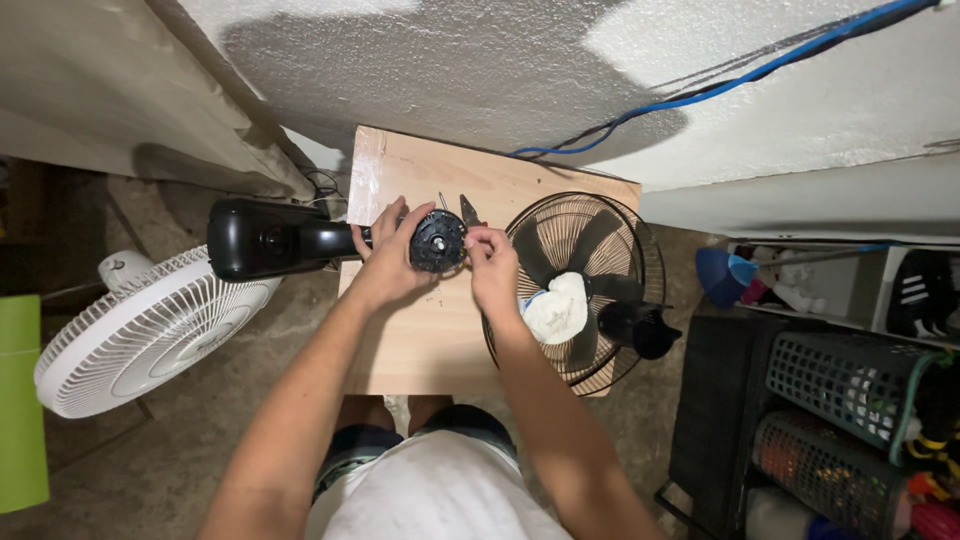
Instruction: Repairing and reassembling components of an electric fan using hand tools.
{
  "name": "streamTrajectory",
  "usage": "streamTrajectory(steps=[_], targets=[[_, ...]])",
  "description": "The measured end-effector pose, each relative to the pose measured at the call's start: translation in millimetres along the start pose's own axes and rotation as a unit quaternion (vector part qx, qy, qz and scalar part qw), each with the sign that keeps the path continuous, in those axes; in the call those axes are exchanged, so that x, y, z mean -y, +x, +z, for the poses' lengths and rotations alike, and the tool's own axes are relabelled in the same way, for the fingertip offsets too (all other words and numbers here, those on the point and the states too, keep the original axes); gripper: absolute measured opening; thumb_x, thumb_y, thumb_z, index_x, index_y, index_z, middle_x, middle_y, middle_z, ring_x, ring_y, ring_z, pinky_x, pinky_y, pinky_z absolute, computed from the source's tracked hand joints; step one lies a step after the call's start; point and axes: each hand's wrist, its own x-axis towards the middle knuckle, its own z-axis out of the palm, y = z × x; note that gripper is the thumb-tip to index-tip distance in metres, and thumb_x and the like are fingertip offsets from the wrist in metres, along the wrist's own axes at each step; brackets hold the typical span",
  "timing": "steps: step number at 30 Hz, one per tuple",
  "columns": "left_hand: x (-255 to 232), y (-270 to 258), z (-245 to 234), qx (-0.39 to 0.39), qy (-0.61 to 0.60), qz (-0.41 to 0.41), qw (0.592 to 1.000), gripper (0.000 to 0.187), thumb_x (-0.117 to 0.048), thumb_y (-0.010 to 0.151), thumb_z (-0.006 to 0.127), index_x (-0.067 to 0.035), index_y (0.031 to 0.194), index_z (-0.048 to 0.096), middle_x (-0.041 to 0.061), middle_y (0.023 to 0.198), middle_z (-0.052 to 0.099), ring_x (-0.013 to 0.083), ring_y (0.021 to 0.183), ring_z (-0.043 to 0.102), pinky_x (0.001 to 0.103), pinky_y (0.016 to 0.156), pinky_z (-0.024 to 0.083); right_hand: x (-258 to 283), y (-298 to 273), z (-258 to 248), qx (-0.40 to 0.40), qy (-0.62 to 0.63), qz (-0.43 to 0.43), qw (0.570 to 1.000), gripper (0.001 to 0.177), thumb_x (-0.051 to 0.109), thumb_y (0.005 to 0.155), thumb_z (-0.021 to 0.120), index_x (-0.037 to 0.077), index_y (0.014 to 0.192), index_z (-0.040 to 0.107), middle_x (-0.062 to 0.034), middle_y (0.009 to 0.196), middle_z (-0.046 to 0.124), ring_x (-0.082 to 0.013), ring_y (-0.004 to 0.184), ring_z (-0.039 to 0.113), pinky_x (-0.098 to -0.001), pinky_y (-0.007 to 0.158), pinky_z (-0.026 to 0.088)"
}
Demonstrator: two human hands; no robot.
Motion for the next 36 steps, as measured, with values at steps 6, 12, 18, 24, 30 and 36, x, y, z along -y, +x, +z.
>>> streamTrajectory(steps=[6,12,18,24,30,36], targets=[[1,1,3,-0.01,0.008,-0.001,1.0,0.114,-0.036,0.05,0.098,-0.033,0.15,0.044,0.016,0.158,0.034,0.0337,0.15,0.024,0.074,0.115,-0.005,9,-2,1,-0.01,-0.034,-0.041,0.999,0.009,0.003,0.097,0.066,-0.002,0.105,0.067,-0.0059,0.106,0.067,-0.0093,0.084,0.063,-0.0239,0.073,0.054],[-3,0,-1,-0.009,0.005,-0.001,1.0,0.114,-0.029,0.049,0.097,-0.034,0.149,0.044,0.013,0.155,0.038,0.0332,0.149,0.027,0.074,0.114,-0.003,50,-14,5,0.01,-0.172,-0.163,0.972,0.005,0.001,0.092,0.069,-0.001,0.097,0.068,-0.0144,0.117,0.065,-0.0247,0.102,0.067,-0.0321,0.084,0.056],[-2,0,-1,-0.007,0.007,-0.001,1.0,0.113,-0.03,0.049,0.097,-0.034,0.149,0.045,0.011,0.154,0.04,0.0327,0.148,0.028,0.074,0.115,-0.003,87,-23,10,0.027,-0.374,-0.278,0.884,0.008,0.004,0.093,0.066,0.001,0.099,0.068,-0.0142,0.119,0.063,-0.0365,0.111,0.061,-0.0444,0.095,0.051],[-5,0,-3,-0.013,-0.01,0.0,1.0,0.112,-0.036,0.051,0.099,-0.034,0.149,0.045,0.011,0.152,0.04,0.0325,0.147,0.029,0.075,0.114,-0.004,95,-22,13,0.054,-0.47,-0.309,0.825,0.011,0.006,0.088,0.069,0.003,0.099,0.069,-0.0124,0.115,0.063,-0.0341,0.105,0.061,-0.0455,0.088,0.051],[-3,1,-3,0.006,0.0,-0.009,1.0,0.115,-0.027,0.048,0.097,-0.035,0.15,0.044,0.009,0.153,0.04,0.0312,0.148,0.028,0.073,0.116,-0.004,89,-24,14,0.038,-0.462,-0.315,0.828,0.014,0.008,0.087,0.072,0.008,0.102,0.072,-0.0061,0.109,0.064,-0.0292,0.1,0.064,-0.0418,0.082,0.054],[-3,1,-2,-0.001,0.0,-0.006,1.0,0.114,-0.025,0.048,0.096,-0.033,0.148,0.045,0.008,0.152,0.041,0.031,0.147,0.029,0.073,0.115,-0.003,80,-23,11,0.02,-0.437,-0.316,0.842,0.013,0.01,0.091,0.073,0.005,0.103,0.071,-0.007,0.11,0.064,-0.0295,0.099,0.065,-0.0417,0.08,0.054]])
